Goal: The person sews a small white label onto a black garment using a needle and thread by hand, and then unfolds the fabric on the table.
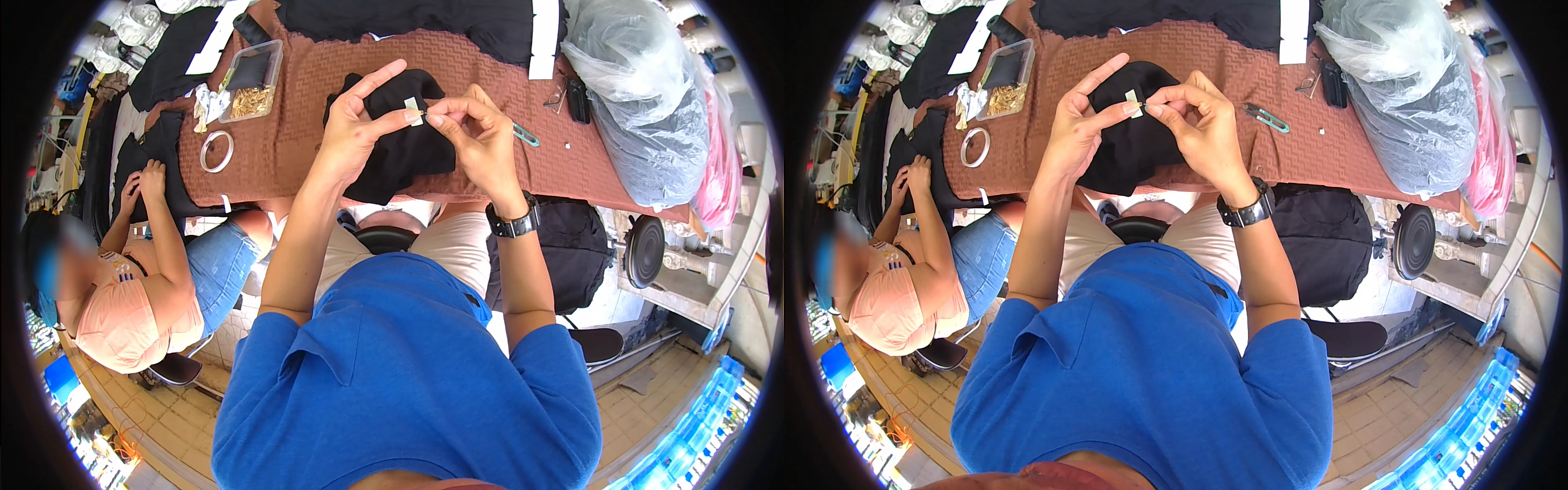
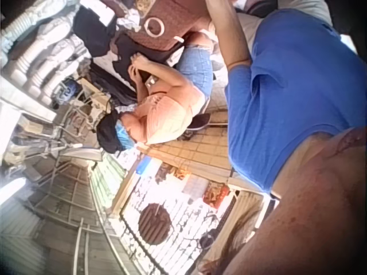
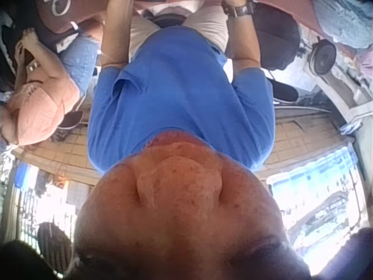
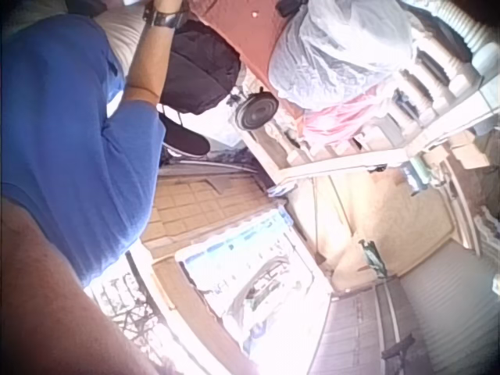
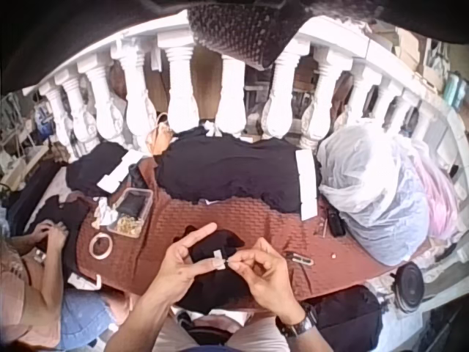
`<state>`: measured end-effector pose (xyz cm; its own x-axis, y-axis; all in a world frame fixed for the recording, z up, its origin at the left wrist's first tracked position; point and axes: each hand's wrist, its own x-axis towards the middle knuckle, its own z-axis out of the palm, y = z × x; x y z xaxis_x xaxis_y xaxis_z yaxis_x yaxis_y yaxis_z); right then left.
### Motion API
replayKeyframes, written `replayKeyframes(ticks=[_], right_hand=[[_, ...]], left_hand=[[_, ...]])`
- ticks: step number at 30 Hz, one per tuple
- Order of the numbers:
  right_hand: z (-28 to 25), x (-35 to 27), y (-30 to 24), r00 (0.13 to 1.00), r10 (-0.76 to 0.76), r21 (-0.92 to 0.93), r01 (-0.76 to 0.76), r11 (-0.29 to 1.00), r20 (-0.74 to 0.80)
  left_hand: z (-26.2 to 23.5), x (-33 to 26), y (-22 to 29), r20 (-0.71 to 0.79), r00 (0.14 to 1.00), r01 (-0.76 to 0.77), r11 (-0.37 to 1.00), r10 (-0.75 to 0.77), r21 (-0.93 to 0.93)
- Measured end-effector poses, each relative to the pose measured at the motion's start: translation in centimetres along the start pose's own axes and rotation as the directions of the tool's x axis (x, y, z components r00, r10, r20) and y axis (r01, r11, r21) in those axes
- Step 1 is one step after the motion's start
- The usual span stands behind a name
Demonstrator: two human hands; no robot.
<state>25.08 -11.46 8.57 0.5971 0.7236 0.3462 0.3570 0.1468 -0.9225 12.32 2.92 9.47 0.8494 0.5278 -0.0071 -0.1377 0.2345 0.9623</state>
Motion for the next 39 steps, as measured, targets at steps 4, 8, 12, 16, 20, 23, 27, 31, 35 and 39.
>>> replayKeyframes(ticks=[4,8,12,16,20,23,27,31,35,39], right_hand=[[-0.1,-0.1,0.1,0.998,0.048,0.066,-0.05,0.997,0.029],[-0.3,-0.3,-0.1,0.996,0.059,0.116,-0.067,0.991,0.069],[0.7,-0.2,-0.3,0.991,0.132,0.3,-0.125,0.946,-0.001],[0.9,0.1,-1.8,0.992,-0.129,-0.104,0.127,0.986,-0.014],[1.0,0.3,-1.4,0.971,-0.225,-0.239,0.238,0.942,0.079],[1.1,0.6,-0.7,0.963,-0.255,-0.251,0.268,0.93,0.085],[1.7,0.9,-0.7,0.923,-0.367,-0.303,0.384,0.872,0.114],[0.9,1.5,-2.9,0.885,-0.465,-0.087,0.461,0.883,-0.033],[-2.0,0.8,-9.5,0.862,-0.471,0.191,0.502,0.843,-0.186],[-7.0,-0.6,-14.2,0.747,-0.634,0.229,0.665,0.711,-0.2]], left_hand=[[-0.3,0.1,-0.5,-0.037,0.999,-0.006,1.0,0.006,-0.008],[0.2,0.0,0.0,-0.04,0.999,-0.029,0.997,0.027,-0.075],[-0.3,0.3,-0.6,-0.028,0.998,0.054,0.997,-0.053,0.053],[0.2,0.2,-0.8,-0.082,0.99,-0.106,0.989,0.115,0.105],[0.7,0.2,-1.3,-0.09,0.981,-0.152,0.973,0.169,0.173],[0.6,0.4,-1.6,-0.095,0.969,-0.199,0.946,0.229,0.255],[0.3,0.5,-2.1,-0.095,0.953,-0.235,0.902,0.286,0.363],[-0.2,0.7,-2.4,-0.124,0.969,-0.157,0.921,0.213,0.355],[-1.2,0.4,-2.6,-0.155,0.965,-0.144,0.924,0.21,0.355],[-1.2,1.0,-3.0,-0.159,0.96,-0.154,0.908,0.231,0.39]])
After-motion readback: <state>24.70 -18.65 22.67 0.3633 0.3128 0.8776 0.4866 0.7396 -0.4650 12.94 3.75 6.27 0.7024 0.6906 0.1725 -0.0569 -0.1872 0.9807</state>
